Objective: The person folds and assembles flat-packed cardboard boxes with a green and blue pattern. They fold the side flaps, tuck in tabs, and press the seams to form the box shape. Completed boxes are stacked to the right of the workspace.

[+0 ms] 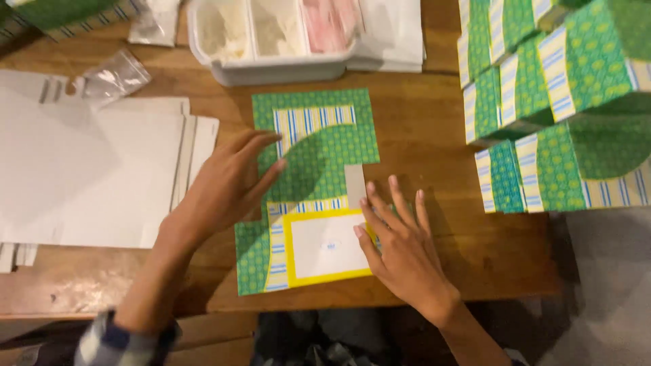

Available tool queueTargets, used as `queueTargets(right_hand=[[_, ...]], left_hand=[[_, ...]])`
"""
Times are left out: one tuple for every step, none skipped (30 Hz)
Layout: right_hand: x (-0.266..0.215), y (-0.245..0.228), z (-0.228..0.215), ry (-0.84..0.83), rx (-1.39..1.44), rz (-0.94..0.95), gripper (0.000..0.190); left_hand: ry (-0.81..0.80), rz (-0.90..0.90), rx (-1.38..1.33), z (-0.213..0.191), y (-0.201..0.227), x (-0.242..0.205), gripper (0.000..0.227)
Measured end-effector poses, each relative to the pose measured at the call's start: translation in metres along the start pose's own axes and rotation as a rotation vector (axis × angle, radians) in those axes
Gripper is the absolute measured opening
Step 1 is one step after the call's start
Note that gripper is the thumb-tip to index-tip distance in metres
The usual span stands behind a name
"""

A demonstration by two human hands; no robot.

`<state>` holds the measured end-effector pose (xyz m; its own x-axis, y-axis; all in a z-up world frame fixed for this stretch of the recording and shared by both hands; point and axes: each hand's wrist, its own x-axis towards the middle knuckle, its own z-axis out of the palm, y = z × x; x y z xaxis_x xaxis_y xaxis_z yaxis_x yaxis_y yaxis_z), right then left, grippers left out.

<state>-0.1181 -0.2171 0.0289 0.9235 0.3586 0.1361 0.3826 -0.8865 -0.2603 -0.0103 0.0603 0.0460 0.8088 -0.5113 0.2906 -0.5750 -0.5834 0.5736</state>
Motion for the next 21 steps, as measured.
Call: queueTargets(right_hand=[[0.009, 0.005, 0.002, 0.014, -0.005, -0.011, 0.05], [0.012, 0.009, 0.003, 0.017, -0.064, -0.045, 0.043], [0.016, 0.013, 0.006, 0.019, -0.122, -0.079, 0.037], [0.021, 0.017, 0.008, 0.012, -0.118, -0.086, 0.037], [0.027, 0.021, 0.011, 0.045, -0.141, -0.122, 0.028], [0.036, 0.026, 0.013, 0.087, -0.168, -0.163, 0.023], [0.049, 0.027, 0.009, 0.089, -0.167, -0.176, 0.023], [0.062, 0.028, 0.004, -0.079, -0.186, -0.193, 0.029], [0.075, 0.029, 0.0, -0.247, -0.206, -0.209, 0.035], [0.085, 0.033, 0.005, -0.251, -0.199, -0.224, 0.035], [0.094, 0.038, 0.01, -0.28, -0.031, -0.205, 0.033], [0.103, 0.043, 0.015, -0.306, 0.136, -0.18, 0.042], [0.104, 0.041, 0.019, -0.308, 0.143, -0.191, 0.042], [0.104, 0.041, 0.023, -0.169, 0.096, -0.177, 0.045], [0.104, 0.041, 0.026, -0.029, 0.05, -0.162, 0.049], [0.103, 0.043, 0.03, -0.04, 0.057, -0.164, 0.049], [0.101, 0.046, 0.034, -0.002, 0.041, -0.197, 0.048], [0.102, 0.048, 0.038, 0.044, 0.025, -0.231, 0.047], [0.098, 0.044, 0.035, 0.041, 0.032, -0.233, 0.047], [0.1, 0.041, 0.03, 0.128, 0.055, -0.259, 0.048], [0.102, 0.038, 0.026, 0.215, 0.078, -0.284, 0.049]], left_hand=[[0.013, 0.007, 0.011, 0.001, -0.004, -0.01, 0.043], [0.079, -0.087, 0.14, 0.005, -0.007, -0.025, 0.044], [0.144, -0.18, 0.268, 0.01, -0.01, -0.04, 0.046], [0.143, -0.191, 0.269, 0.016, 0.0, -0.051, 0.046], [0.134, -0.253, 0.247, 0.021, 0.009, -0.062, 0.057], [0.134, -0.311, 0.229, 0.026, 0.018, -0.07, 0.069], [0.143, -0.318, 0.235, 0.035, 0.021, -0.075, 0.069], [0.078, -0.364, 0.285, 0.045, 0.025, -0.081, 0.083], [0.011, -0.411, 0.334, 0.055, 0.029, -0.087, 0.097], [0.014, -0.427, 0.34, 0.057, 0.029, -0.088, 0.097], [0.067, -0.41, 0.323, 0.059, 0.03, -0.089, 0.092], [0.12, -0.387, 0.307, 0.061, 0.031, -0.087, 0.087], [0.121, -0.398, 0.314, 0.062, 0.031, -0.089, 0.087], [0.135, -0.389, 0.28, 0.063, 0.031, -0.09, 0.084], [0.15, -0.379, 0.246, 0.064, 0.031, -0.09, 0.082], [0.144, -0.391, 0.244, 0.066, 0.032, -0.089, 0.082], [0.157, -0.389, 0.214, 0.067, 0.032, -0.088, 0.078], [0.173, -0.382, 0.189, 0.067, 0.031, -0.087, 0.074], [0.171, -0.389, 0.192, 0.07, 0.035, -0.089, 0.074], [0.209, -0.433, 0.098, 0.071, 0.034, -0.085, 0.075], [0.247, -0.476, 0.002, 0.072, 0.033, -0.081, 0.076]])
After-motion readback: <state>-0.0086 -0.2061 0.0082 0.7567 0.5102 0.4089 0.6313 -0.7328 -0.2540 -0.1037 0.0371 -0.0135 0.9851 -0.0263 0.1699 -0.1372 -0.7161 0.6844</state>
